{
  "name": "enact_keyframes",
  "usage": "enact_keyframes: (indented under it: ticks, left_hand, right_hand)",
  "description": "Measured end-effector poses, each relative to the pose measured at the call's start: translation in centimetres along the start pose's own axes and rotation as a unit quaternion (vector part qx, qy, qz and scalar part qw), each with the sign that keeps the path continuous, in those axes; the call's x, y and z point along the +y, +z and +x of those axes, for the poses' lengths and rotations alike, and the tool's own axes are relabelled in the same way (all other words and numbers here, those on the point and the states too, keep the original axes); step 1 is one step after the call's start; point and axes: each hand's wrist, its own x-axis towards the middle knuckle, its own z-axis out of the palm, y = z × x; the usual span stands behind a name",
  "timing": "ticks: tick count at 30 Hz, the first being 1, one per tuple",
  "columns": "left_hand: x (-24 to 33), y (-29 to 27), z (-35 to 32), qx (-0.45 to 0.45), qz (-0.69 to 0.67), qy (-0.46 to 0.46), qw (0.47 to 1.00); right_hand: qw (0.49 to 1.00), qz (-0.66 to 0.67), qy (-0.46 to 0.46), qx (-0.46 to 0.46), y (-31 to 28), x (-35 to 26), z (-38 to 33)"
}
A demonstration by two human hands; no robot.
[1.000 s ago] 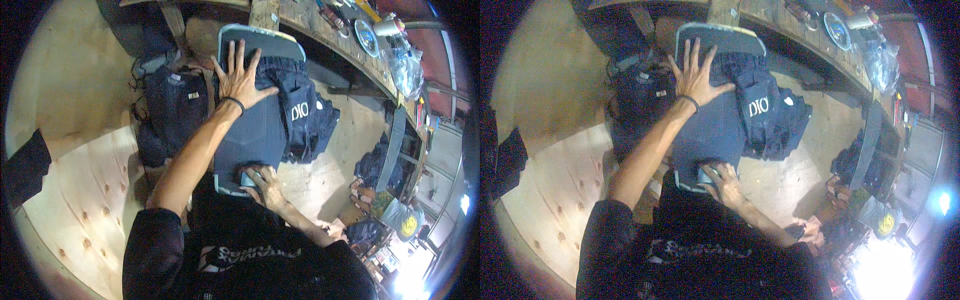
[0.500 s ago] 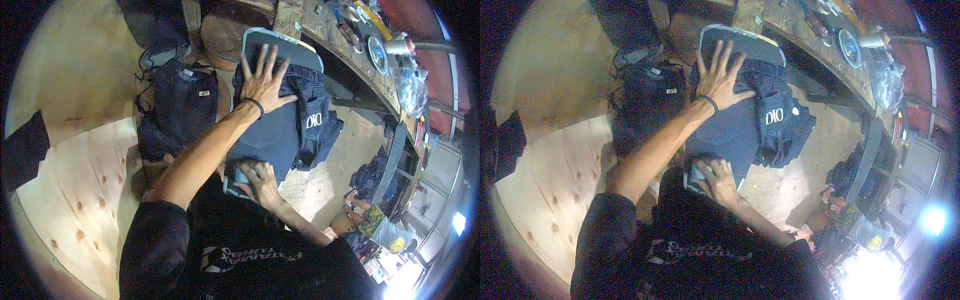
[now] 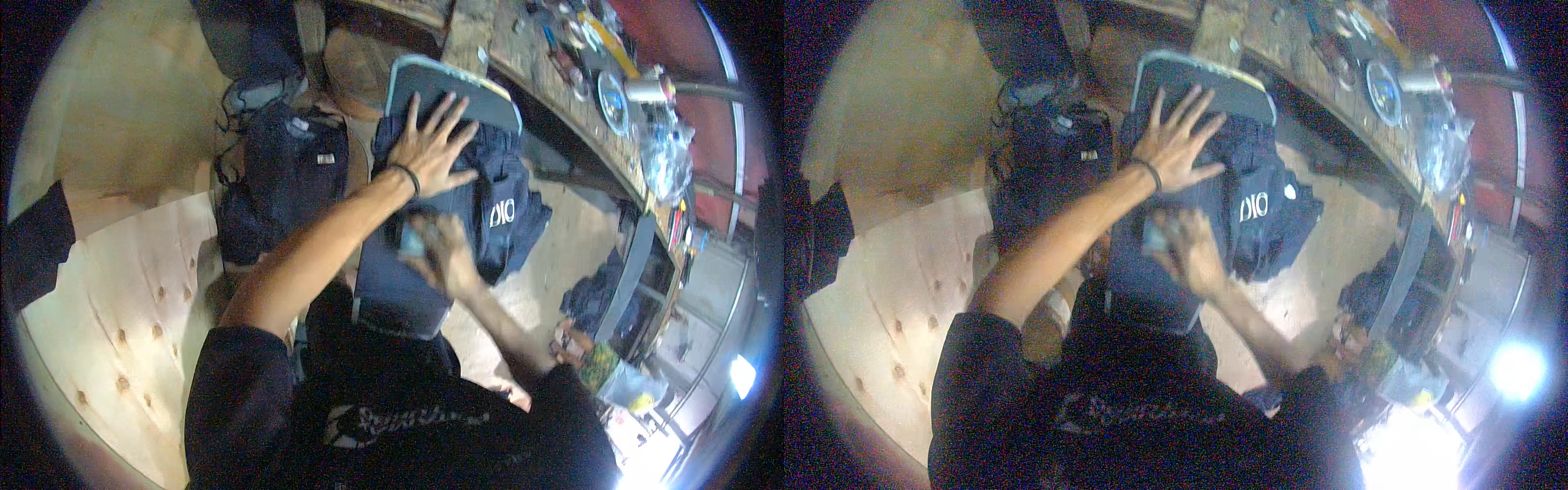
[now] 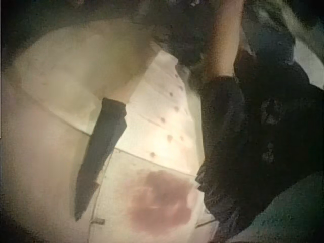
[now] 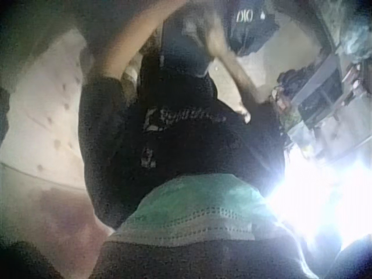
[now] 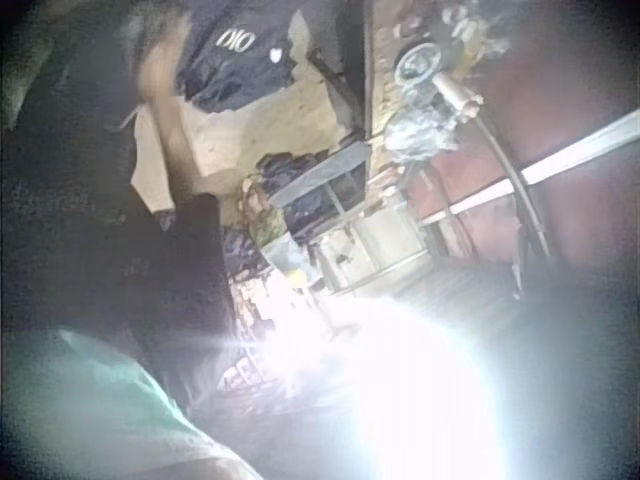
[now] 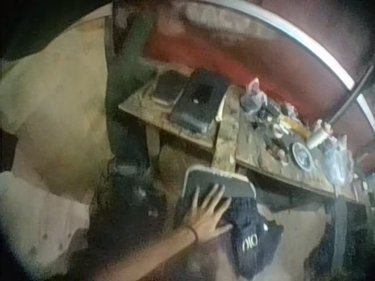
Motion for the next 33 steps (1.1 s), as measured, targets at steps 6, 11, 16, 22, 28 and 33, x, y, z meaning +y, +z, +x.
enact_keyframes:
  ticks: [6,11,16,22,28,33]
  left_hand:
    - [-0.2,0.3,0.0,0.025,-0.002,-0.01,1.0]
    - [-0.3,-1.0,0.2,0.067,-0.042,0.002,0.997]
    - [1.0,-3.3,-5.3,0.313,-0.191,-0.138,0.92]
    - [7.5,-0.6,-23.2,0.014,-0.348,-0.44,0.827]
    - [8.5,0.8,-26.8,-0.08,-0.234,-0.465,0.85]
    - [6.1,0.1,-22.4,0.092,-0.306,-0.352,0.88]
  right_hand:
    - [0.992,-0.015,0.118,-0.029,2.4,0.3,-2.2]
    - [0.988,0.122,0.069,-0.063,-0.6,0.9,-2.6]
    - [0.945,0.07,0.197,0.253,-1.3,7.9,-0.1]
    - [0.935,0.006,0.18,0.306,5.3,6.2,-7.6]
    - [0.937,0.03,0.185,0.295,5.2,0.9,-9.5]
    - [0.944,-0.051,0.182,0.271,4.5,5.2,-5.4]
